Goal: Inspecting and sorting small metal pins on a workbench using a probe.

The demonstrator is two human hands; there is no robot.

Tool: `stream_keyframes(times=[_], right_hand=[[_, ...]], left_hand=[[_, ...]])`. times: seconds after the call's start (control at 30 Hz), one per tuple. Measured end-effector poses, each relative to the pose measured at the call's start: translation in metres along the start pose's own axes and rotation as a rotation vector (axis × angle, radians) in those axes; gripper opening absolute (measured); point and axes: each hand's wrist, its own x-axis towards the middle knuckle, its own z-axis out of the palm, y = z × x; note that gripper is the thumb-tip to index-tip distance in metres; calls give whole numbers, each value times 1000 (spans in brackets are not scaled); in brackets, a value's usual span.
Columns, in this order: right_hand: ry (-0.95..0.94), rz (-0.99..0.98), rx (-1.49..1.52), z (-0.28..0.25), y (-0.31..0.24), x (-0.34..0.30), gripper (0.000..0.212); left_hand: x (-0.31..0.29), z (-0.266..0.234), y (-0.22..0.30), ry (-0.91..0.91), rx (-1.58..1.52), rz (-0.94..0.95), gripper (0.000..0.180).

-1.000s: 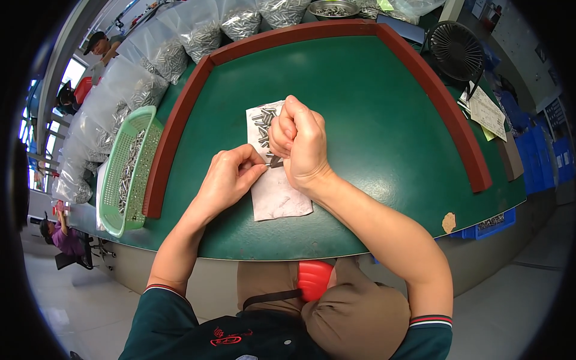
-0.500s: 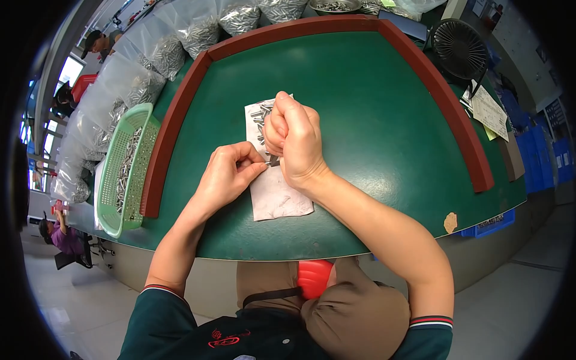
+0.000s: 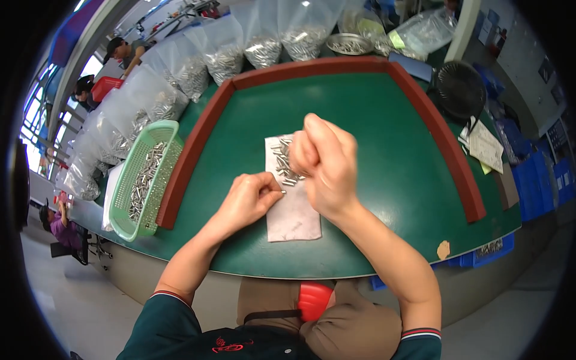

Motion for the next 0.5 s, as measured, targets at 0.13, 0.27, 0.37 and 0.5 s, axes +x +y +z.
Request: stream_keyframes(times=[0.13, 0.27, 0.37, 0.5], right_hand=[[-267, -505, -372, 47, -71, -34, 37], [-481, -680, -440, 69, -85, -59, 31], [-626, -657, -508, 92, -90, -58, 28], [-692, -642, -441, 105, -82, -55, 22]], left_hand=[[-2, 3, -4, -18, 1, 32, 7], [-5, 4, 0, 32, -46, 45, 7], [-3, 4, -2, 18, -61, 38, 6], [-3, 6, -9, 31, -23, 46, 8]])
